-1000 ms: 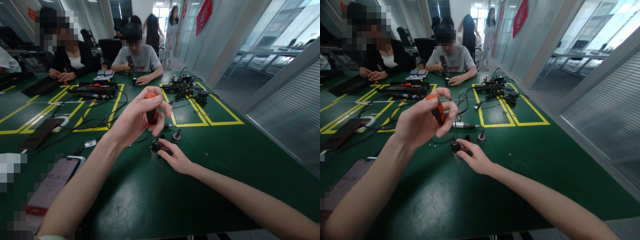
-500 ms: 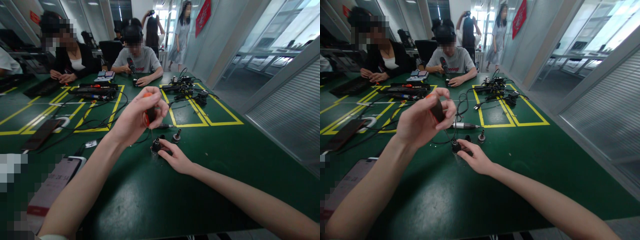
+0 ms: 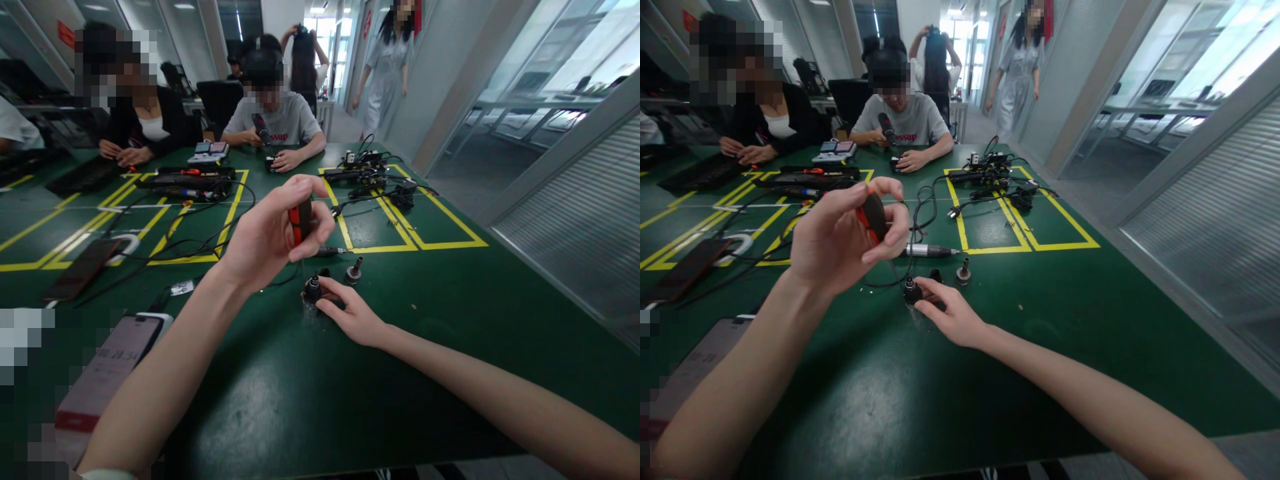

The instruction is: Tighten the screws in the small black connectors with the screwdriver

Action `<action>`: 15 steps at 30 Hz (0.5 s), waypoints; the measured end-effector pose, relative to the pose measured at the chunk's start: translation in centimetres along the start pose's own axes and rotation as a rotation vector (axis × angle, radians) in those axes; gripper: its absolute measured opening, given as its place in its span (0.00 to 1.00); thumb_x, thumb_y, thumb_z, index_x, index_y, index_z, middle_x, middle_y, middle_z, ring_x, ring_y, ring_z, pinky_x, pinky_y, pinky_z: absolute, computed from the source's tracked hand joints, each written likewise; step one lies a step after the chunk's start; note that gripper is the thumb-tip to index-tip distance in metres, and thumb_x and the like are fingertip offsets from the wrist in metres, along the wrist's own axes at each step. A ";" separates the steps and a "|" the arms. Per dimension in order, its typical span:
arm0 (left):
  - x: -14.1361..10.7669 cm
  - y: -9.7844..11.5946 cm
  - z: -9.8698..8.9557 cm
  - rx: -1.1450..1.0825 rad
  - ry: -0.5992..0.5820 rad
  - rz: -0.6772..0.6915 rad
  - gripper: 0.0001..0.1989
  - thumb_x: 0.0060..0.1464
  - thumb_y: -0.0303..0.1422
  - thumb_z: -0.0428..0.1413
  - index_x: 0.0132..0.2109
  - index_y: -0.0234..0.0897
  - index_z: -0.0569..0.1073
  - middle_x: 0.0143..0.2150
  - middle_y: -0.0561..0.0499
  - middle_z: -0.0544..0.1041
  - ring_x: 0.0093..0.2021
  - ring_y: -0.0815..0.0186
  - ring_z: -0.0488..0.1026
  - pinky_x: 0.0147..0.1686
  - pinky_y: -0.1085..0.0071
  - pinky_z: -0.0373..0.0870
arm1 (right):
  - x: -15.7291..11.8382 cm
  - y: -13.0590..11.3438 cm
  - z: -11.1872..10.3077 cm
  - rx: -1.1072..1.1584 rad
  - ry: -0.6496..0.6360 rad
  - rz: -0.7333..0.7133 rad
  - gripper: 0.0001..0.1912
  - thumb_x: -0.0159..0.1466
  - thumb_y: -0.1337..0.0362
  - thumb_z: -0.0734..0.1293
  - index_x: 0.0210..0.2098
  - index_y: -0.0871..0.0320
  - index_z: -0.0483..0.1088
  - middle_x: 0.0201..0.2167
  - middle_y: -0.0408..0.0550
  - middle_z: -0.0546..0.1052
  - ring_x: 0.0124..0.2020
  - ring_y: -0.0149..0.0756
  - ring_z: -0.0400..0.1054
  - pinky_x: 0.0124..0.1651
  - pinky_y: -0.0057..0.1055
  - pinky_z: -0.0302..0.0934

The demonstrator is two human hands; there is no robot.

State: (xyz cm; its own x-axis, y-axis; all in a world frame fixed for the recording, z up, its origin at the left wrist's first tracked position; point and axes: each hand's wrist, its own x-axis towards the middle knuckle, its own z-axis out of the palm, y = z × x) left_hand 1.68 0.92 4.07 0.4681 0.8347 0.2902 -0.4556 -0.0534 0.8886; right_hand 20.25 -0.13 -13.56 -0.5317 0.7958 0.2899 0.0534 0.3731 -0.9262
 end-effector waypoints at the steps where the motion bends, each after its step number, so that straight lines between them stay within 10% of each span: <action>1: 0.0 0.1 0.0 0.010 -0.005 -0.002 0.17 0.66 0.45 0.56 0.39 0.33 0.76 0.23 0.53 0.72 0.17 0.76 0.62 0.20 0.78 0.60 | 0.0 0.0 0.0 -0.003 0.000 0.000 0.23 0.73 0.57 0.67 0.65 0.55 0.71 0.56 0.55 0.82 0.54 0.46 0.79 0.59 0.45 0.74; 5: 0.2 0.1 -0.2 0.015 -0.003 -0.047 0.26 0.66 0.51 0.53 0.35 0.31 0.78 0.21 0.52 0.68 0.22 0.71 0.66 0.24 0.75 0.66 | 0.0 0.0 0.0 -0.010 0.005 -0.006 0.22 0.73 0.57 0.67 0.65 0.55 0.71 0.54 0.55 0.82 0.53 0.45 0.79 0.58 0.44 0.74; 10: 0.1 -0.4 -0.2 0.001 -0.030 -0.010 0.13 0.58 0.40 0.64 0.34 0.35 0.74 0.28 0.52 0.74 0.31 0.68 0.76 0.35 0.73 0.76 | 0.0 0.1 0.0 -0.010 0.015 -0.019 0.22 0.73 0.58 0.67 0.64 0.56 0.72 0.53 0.55 0.83 0.52 0.44 0.79 0.58 0.44 0.74; 15: -0.1 -0.2 -0.1 0.037 -0.046 -0.005 0.17 0.55 0.43 0.67 0.35 0.37 0.70 0.22 0.57 0.68 0.18 0.74 0.61 0.18 0.76 0.56 | 0.0 0.1 0.0 -0.021 0.015 -0.003 0.22 0.73 0.56 0.67 0.64 0.56 0.72 0.54 0.55 0.82 0.53 0.45 0.79 0.58 0.44 0.74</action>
State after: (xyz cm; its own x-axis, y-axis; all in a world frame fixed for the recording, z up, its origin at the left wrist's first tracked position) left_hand 1.68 0.92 3.89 0.5053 0.8087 0.3011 -0.4256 -0.0699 0.9022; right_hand 20.24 -0.12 -13.63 -0.5195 0.8014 0.2965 0.0696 0.3855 -0.9201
